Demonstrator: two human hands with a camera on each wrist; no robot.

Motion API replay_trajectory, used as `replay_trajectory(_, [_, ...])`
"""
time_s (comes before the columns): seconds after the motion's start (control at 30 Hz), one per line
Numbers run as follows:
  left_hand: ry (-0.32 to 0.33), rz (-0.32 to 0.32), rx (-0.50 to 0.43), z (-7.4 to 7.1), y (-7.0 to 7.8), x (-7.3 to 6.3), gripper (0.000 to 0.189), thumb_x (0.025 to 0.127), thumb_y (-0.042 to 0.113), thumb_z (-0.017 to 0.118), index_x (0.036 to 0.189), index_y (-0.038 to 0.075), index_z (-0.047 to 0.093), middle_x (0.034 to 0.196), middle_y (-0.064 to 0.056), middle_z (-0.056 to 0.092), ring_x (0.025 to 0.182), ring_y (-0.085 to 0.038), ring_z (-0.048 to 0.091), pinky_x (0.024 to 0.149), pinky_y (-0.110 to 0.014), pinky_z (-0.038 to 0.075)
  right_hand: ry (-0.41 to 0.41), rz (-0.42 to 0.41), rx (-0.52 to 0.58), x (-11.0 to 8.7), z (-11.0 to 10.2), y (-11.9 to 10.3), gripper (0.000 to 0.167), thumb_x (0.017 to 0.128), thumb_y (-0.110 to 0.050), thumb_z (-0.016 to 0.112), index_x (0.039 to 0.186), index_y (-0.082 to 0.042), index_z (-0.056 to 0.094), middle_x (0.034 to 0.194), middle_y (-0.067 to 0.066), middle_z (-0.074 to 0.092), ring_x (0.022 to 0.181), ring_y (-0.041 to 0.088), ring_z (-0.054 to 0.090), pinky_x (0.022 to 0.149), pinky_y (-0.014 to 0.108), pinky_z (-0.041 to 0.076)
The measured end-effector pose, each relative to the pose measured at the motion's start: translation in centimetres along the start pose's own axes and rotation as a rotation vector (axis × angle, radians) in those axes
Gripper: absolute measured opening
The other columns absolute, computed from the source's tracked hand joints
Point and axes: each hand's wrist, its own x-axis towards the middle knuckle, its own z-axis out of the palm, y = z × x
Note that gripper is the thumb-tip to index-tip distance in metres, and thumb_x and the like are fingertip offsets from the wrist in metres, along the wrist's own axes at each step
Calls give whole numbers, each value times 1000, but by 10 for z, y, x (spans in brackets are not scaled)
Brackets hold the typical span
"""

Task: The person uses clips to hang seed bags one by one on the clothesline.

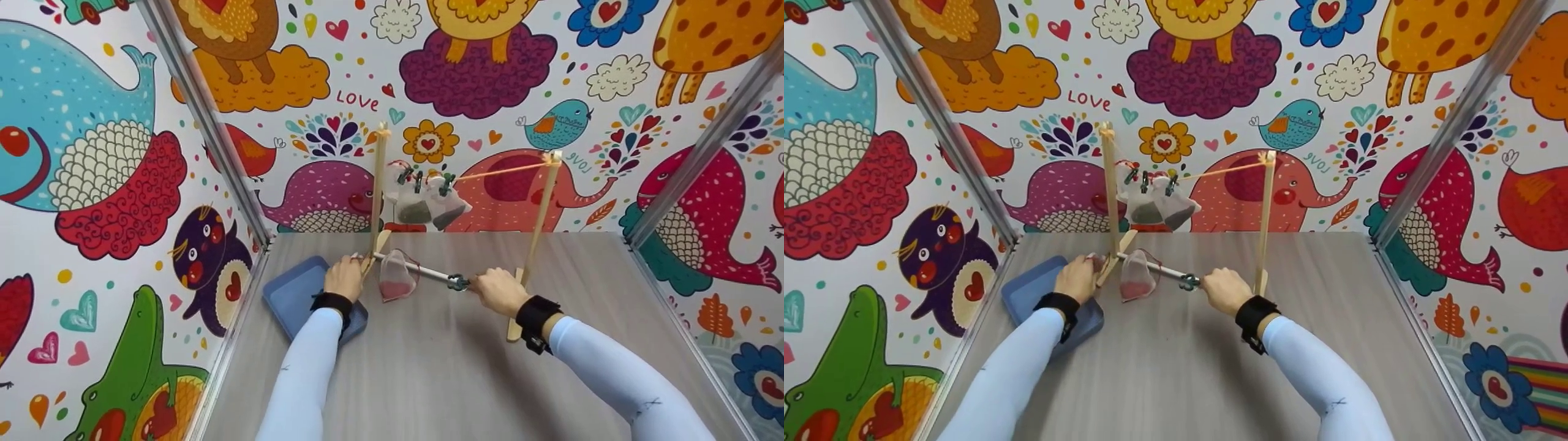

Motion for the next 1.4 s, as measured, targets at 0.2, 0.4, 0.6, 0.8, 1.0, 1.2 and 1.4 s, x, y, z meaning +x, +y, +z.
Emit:
replay_trajectory(0.2, [110,154,18,-27,7,3,11,103,10,77,102,0,81,89,-16,75,78,-39,78,65,-53,66,-27,-15,-51,1,-12,-1,8,99,2,74,94,-4,79,78,8,76,60,13,55,52,33,51])
replay_trajectory(0.4, [102,314,-58,-55,44,6,5,98,8,78,100,4,81,88,-14,78,76,-37,79,63,-52,65,-33,-10,-139,8,-45,-5,11,102,0,72,102,-1,83,91,15,82,67,25,72,61,43,65])
replay_trajectory(0.6, [133,443,37,-89,100,19,7,96,17,78,96,10,81,90,-7,79,81,-29,79,77,-45,65,36,29,-329,32,-117,-20,16,104,4,63,110,5,78,93,22,78,67,35,71,65,48,66])
replay_trajectory(0.8, [138,503,19,-119,153,35,13,104,17,71,100,11,81,89,-7,78,74,-27,78,64,-44,64,129,72,-476,66,-190,-38,22,111,0,59,121,12,75,96,27,75,71,40,72,67,53,67])
replay_trajectory(1.0, [142,508,-36,-137,190,57,21,110,16,64,116,8,82,104,-10,80,87,-31,82,74,-44,69,42,111,-540,100,-229,-40,19,99,5,65,82,1,73,75,19,72,64,37,67,68,57,68])
replay_trajectory(1.2, [149,469,-51,-149,208,78,26,114,18,59,120,6,81,114,-12,82,99,-32,83,84,-43,70,-132,48,-573,114,-247,-38,13,97,6,68,85,1,72,79,20,72,67,35,67,70,55,70])
replay_trajectory(1.4, [162,446,-58,-158,211,89,17,110,13,66,117,7,80,118,-9,83,106,-30,82,95,-40,68,-135,-33,-609,118,-246,-40,18,98,7,62,84,3,72,84,24,73,72,40,72,69,57,69])
